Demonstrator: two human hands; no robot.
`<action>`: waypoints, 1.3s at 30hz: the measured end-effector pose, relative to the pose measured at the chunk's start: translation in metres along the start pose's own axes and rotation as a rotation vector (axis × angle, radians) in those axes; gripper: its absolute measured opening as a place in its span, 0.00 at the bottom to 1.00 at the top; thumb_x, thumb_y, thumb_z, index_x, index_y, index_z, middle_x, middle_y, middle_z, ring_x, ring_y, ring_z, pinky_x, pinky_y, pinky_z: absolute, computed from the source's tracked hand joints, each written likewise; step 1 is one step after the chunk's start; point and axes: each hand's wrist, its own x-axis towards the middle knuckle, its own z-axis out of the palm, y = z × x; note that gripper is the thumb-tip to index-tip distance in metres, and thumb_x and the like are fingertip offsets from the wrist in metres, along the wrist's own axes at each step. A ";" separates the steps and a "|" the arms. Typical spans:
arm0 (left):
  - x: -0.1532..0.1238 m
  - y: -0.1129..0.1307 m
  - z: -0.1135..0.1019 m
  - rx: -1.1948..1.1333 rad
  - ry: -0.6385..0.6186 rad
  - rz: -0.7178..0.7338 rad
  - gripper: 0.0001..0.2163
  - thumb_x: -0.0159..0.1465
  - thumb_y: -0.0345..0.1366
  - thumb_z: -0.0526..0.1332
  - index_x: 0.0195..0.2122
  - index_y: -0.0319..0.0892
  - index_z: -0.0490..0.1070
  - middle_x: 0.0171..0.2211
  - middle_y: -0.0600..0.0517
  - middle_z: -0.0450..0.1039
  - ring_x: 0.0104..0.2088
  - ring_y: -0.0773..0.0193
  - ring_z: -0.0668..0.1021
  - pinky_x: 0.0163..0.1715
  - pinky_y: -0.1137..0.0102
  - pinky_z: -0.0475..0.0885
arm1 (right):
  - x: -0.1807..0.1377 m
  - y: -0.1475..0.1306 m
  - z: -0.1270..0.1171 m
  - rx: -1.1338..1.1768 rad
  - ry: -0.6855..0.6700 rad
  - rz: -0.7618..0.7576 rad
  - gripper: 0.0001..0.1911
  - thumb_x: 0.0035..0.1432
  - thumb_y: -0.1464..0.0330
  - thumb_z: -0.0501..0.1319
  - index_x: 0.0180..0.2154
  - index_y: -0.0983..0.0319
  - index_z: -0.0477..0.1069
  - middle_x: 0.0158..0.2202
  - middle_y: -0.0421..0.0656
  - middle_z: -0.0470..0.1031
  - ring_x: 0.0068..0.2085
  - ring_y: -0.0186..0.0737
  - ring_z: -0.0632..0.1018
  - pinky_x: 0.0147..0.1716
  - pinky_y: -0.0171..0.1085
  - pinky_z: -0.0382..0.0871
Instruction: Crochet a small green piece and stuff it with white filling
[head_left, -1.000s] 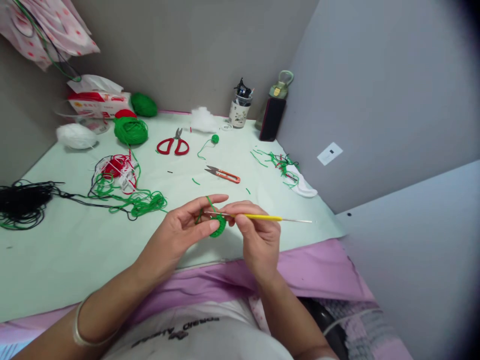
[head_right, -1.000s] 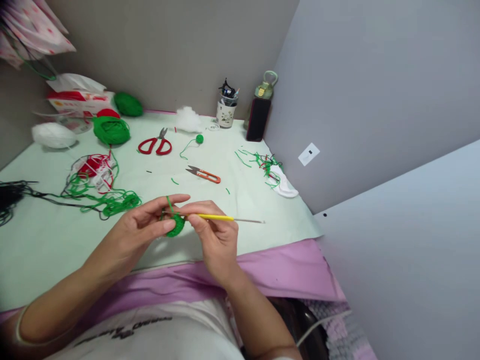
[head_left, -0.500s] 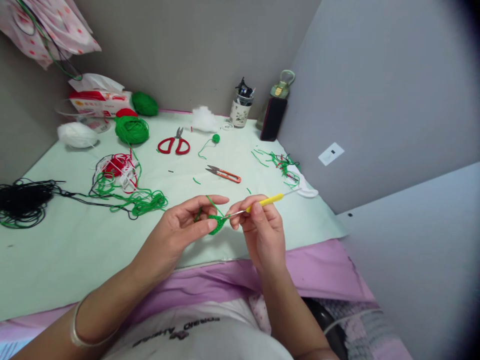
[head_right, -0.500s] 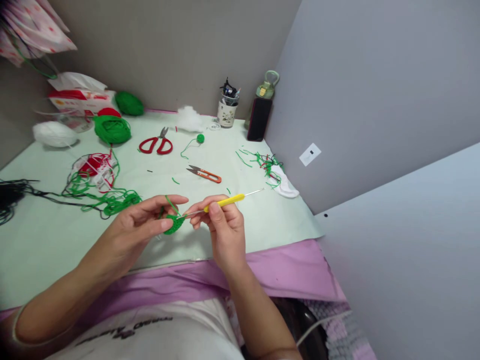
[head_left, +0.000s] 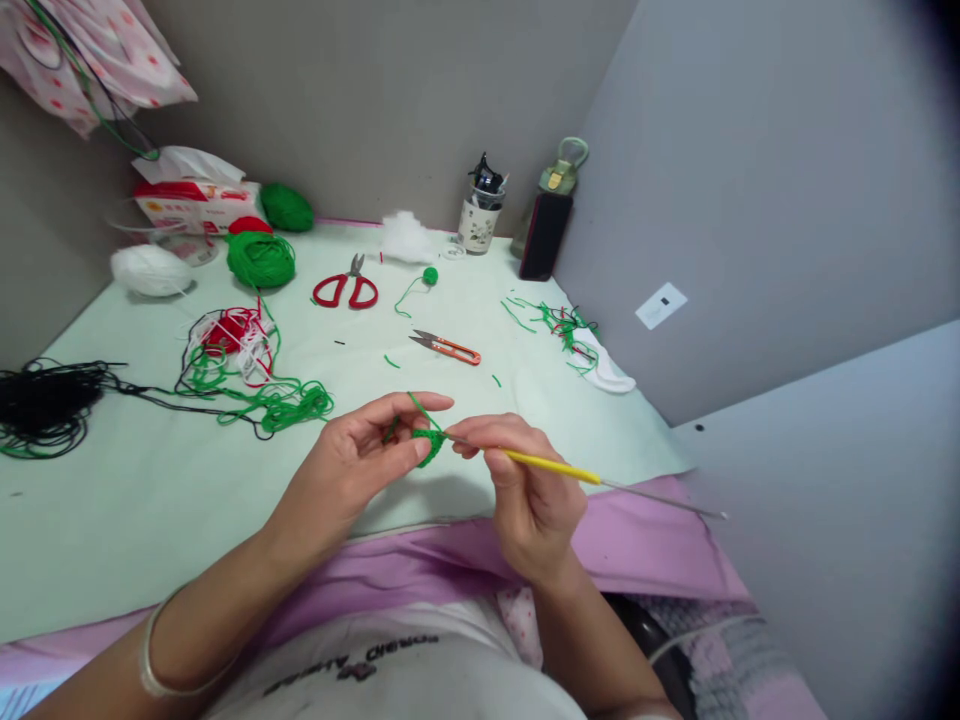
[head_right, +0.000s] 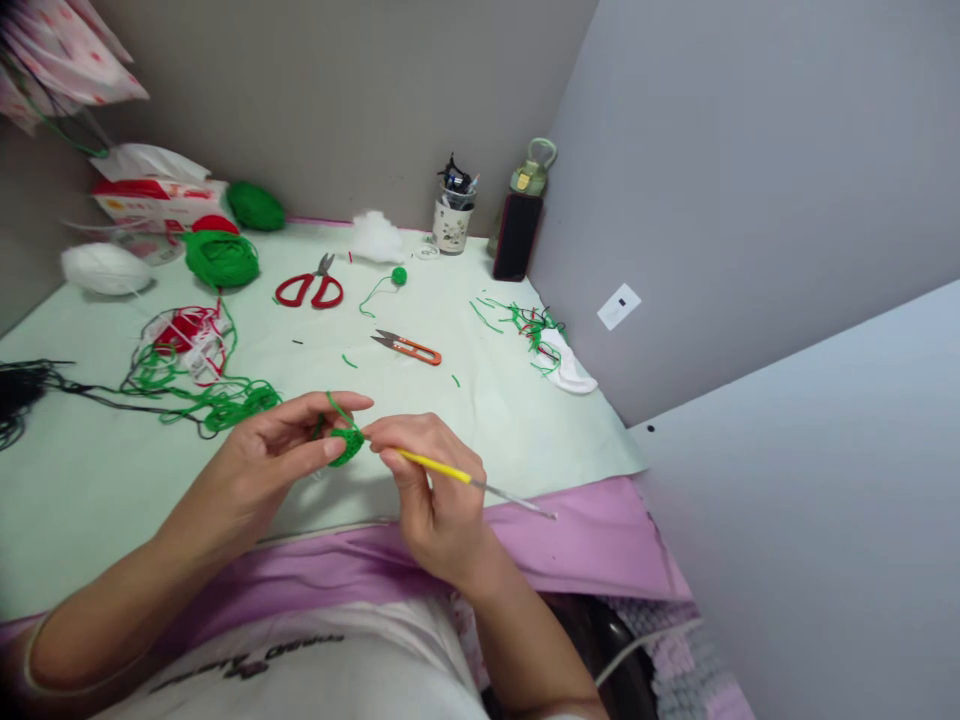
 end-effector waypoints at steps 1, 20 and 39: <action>0.000 0.000 0.000 0.007 0.000 0.001 0.12 0.65 0.39 0.70 0.50 0.53 0.83 0.36 0.53 0.74 0.39 0.61 0.72 0.42 0.69 0.69 | 0.000 0.000 0.000 -0.021 -0.004 -0.020 0.12 0.73 0.73 0.55 0.49 0.57 0.75 0.42 0.45 0.84 0.43 0.43 0.84 0.39 0.44 0.81; 0.000 0.001 0.003 0.015 -0.015 -0.024 0.15 0.65 0.38 0.71 0.52 0.51 0.82 0.38 0.53 0.74 0.39 0.62 0.74 0.42 0.68 0.72 | 0.002 0.010 0.010 0.535 0.184 0.425 0.08 0.72 0.65 0.61 0.42 0.58 0.79 0.39 0.42 0.86 0.33 0.35 0.84 0.33 0.36 0.80; 0.003 -0.006 0.001 -0.026 -0.050 -0.032 0.18 0.65 0.37 0.72 0.55 0.59 0.79 0.41 0.56 0.72 0.41 0.67 0.73 0.44 0.73 0.70 | 0.003 0.010 0.009 0.631 0.181 0.510 0.09 0.72 0.64 0.61 0.40 0.57 0.79 0.37 0.41 0.85 0.32 0.34 0.82 0.33 0.35 0.78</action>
